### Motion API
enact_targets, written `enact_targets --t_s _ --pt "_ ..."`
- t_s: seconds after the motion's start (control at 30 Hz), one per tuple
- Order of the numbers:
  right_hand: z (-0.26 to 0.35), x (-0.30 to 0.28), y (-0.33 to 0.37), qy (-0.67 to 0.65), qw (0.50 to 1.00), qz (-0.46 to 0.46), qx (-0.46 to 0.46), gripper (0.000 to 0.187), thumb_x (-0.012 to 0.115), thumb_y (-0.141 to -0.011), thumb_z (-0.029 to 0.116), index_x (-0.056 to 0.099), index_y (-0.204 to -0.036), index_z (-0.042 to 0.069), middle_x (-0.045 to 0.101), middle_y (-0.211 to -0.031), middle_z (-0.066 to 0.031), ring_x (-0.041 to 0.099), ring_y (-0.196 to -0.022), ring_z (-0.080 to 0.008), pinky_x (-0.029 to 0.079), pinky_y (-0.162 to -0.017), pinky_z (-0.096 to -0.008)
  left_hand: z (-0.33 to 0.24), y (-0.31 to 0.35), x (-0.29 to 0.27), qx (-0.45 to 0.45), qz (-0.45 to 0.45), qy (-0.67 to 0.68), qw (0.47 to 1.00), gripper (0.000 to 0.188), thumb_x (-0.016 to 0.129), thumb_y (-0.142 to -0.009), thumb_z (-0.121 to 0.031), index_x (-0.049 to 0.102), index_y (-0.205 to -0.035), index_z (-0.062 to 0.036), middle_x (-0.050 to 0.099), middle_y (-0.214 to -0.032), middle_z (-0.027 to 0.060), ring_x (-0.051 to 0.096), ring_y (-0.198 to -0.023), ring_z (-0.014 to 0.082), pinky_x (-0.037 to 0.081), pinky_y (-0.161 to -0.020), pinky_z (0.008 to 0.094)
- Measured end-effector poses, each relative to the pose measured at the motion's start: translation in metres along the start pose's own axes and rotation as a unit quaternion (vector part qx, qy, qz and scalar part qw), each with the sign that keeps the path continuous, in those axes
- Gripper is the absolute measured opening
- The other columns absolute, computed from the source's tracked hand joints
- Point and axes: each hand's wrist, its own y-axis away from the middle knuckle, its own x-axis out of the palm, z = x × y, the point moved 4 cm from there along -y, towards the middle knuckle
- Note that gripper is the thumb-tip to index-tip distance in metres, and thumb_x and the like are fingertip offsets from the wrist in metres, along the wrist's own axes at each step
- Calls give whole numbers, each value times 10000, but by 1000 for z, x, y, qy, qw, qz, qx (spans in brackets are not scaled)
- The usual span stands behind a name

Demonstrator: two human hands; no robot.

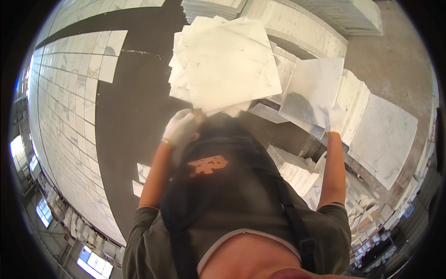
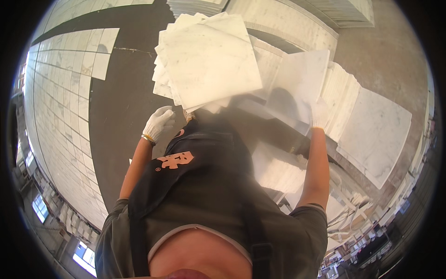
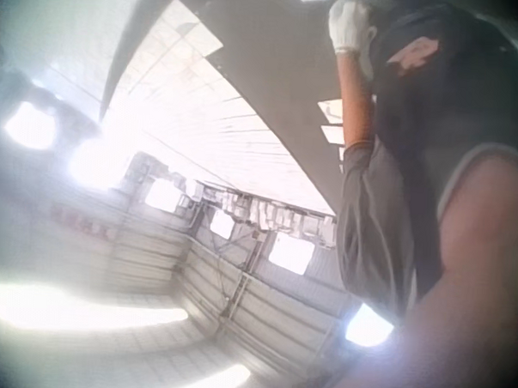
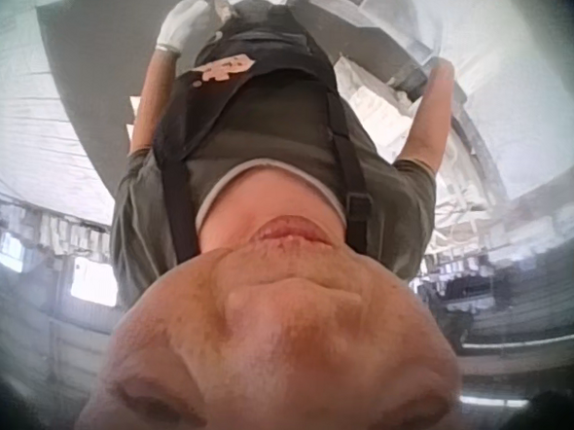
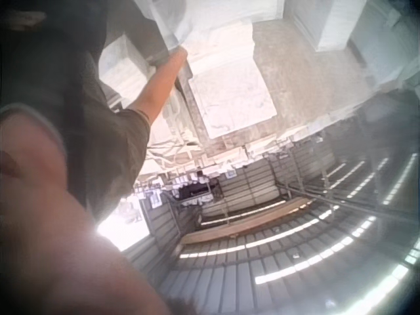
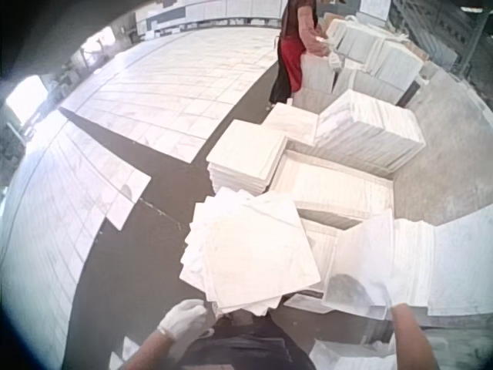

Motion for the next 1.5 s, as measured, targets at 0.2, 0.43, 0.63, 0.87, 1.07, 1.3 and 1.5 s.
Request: enact_targets --t_s 0.2,0.43,0.63,0.87,1.07,1.3,1.5 --pt "-67 7 -17 40 998 10 -48 167 657 -858 97 697 -949 -37 699 -920 -135 665 -865 -267 551 -776 -385 18 -29 -7 85 41 -128 987 363 620 -851 -273 638 -1191 -147 632 -1075 40 604 -959 178 543 -782 382" --pt "-59 16 -2 85 996 -16 2 461 762 -780 165 633 -1131 -105 693 -1035 -181 654 -934 -263 538 -827 -385 14 -34 -9 16 -40 -102 994 596 612 -863 -461 606 -1284 -39 658 -1207 198 656 -1061 334 493 -937 359" --pt "-35 4 -10 337 939 52 41 483 730 -796 286 678 -1105 -81 724 -931 -178 662 -870 -313 524 -777 -411 61 -128 11 215 13 -180 960 562 640 -843 -431 627 -1209 -4 687 -1090 210 669 -1026 329 507 -899 388" --pt "-48 -11 -31 333 905 102 246 215 738 -855 271 641 -825 81 549 -577 -82 494 -425 -229 366 -372 -438 92 -207 44 270 -48 -294 916 529 668 -811 -412 652 -1134 6 693 -1058 246 672 -1003 380 521 -866 438" --pt "-59 -10 -45 361 860 105 346 351 744 -885 314 468 -746 148 389 -518 -23 353 -364 -152 275 -328 -341 89 -224 62 241 -77 -267 930 576 701 -785 -406 639 -1173 15 682 -1082 270 666 -1020 402 526 -867 448" --pt "-50 -2 -66 355 877 156 284 260 674 -884 266 560 -740 83 505 -571 -74 472 -428 -205 395 -395 -382 69 -197 52 243 -110 -230 936 574 698 -783 -383 626 -1198 8 692 -1055 260 674 -985 400 529 -859 454" --pt "-5 108 -51 75 956 279 60 233 688 -923 353 652 -881 127 547 -704 43 502 -590 -83 396 -516 -256 34 -119 34 317 -67 -388 863 308 613 -842 -247 685 -1079 -64 690 -1064 188 662 -1006 339 525 -885 416"
